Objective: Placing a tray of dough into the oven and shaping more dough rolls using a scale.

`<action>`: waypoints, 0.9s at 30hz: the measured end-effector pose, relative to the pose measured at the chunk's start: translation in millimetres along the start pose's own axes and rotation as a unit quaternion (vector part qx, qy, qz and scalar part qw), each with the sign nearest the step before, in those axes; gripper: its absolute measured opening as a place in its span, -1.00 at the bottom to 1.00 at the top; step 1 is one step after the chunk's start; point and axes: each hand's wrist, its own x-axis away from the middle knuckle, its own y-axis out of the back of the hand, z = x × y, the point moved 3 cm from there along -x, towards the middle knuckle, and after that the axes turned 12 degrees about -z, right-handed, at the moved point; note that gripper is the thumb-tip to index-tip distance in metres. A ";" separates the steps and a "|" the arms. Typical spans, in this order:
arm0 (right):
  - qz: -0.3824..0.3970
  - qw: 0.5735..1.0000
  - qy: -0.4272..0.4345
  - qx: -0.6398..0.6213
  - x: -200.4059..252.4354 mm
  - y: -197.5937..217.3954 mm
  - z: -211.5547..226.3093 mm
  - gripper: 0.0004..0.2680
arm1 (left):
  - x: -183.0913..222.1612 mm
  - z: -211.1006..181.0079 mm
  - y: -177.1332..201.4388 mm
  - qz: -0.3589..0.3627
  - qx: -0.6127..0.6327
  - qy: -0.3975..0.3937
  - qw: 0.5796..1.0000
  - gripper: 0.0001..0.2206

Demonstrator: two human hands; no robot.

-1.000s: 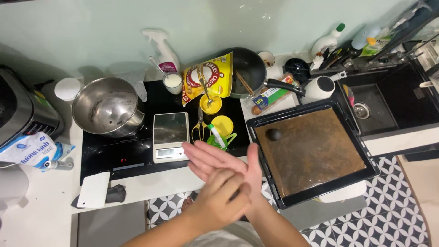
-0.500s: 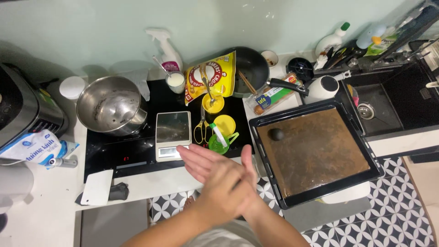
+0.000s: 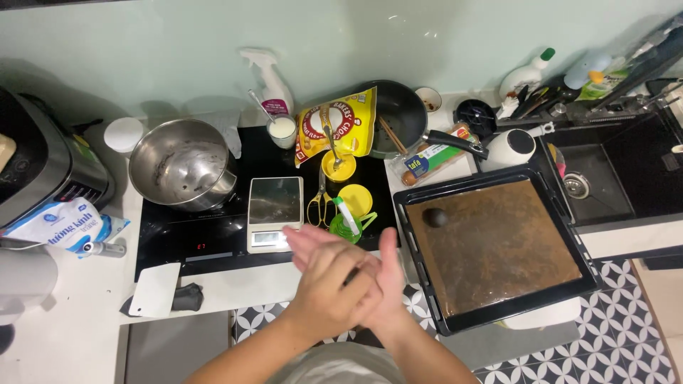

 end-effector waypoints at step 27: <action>-0.029 0.997 -0.070 -0.010 -34.2 4.0 -3.0 -0.14 | -12.0 7.4 72.4 -0.038 -0.001 0.249 0.968 -0.41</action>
